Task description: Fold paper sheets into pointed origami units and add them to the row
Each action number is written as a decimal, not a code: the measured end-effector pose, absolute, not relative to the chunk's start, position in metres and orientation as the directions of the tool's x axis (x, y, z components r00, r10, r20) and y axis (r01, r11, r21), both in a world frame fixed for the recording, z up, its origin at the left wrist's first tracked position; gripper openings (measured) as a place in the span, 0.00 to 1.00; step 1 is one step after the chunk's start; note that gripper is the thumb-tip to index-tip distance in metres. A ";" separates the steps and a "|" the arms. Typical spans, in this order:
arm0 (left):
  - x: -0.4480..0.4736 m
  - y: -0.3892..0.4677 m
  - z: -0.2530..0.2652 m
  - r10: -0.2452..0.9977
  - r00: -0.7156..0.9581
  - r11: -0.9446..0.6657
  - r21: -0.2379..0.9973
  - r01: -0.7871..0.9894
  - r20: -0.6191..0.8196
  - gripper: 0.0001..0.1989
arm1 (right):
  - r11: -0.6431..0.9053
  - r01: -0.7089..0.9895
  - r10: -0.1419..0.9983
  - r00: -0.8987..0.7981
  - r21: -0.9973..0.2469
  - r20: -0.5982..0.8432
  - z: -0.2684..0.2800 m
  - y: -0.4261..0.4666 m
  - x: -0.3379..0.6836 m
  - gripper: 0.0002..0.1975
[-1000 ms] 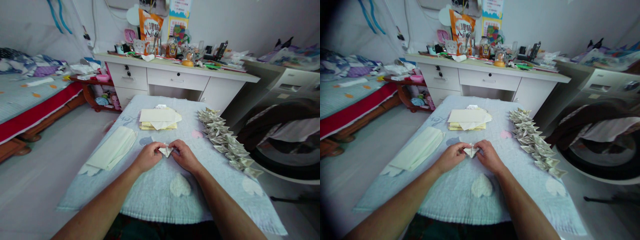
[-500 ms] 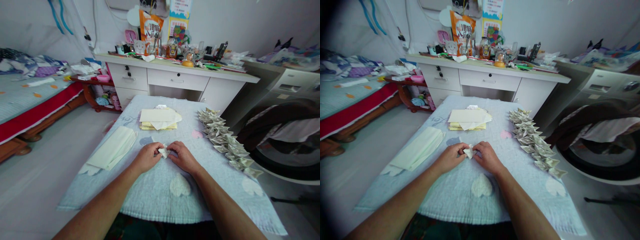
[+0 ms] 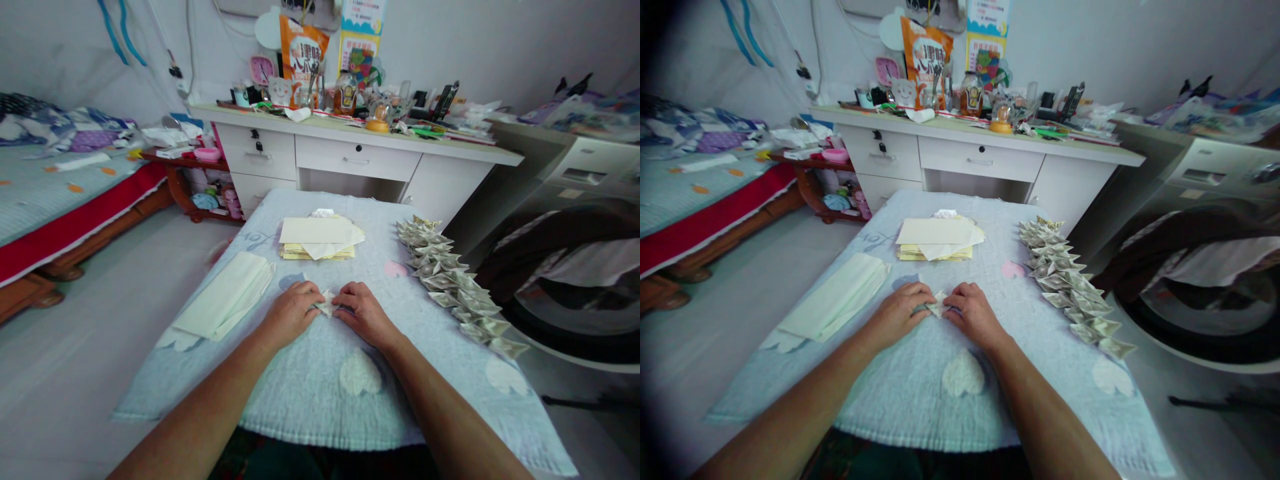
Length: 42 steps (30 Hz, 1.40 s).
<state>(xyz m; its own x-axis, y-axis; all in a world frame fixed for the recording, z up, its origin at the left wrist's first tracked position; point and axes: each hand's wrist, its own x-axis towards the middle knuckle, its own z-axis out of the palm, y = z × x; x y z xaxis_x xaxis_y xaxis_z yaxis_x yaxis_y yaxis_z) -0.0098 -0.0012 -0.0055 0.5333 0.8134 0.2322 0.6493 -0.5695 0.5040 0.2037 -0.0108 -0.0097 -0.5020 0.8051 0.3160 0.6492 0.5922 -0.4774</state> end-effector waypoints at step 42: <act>-0.002 0.008 -0.012 0.881 0.405 -0.472 0.518 0.713 0.244 0.06 | 0.297 0.861 0.954 -0.245 -0.413 0.175 -0.010 -0.005 0.187 0.06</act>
<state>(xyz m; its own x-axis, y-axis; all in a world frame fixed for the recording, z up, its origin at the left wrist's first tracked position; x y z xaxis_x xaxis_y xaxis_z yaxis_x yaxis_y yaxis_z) -0.0016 0.0084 -0.0116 0.4052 0.8810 0.2444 0.7132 -0.4718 0.5184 0.1872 -0.0049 -0.0103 -0.2448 0.9537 0.1749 0.8608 0.2968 -0.4134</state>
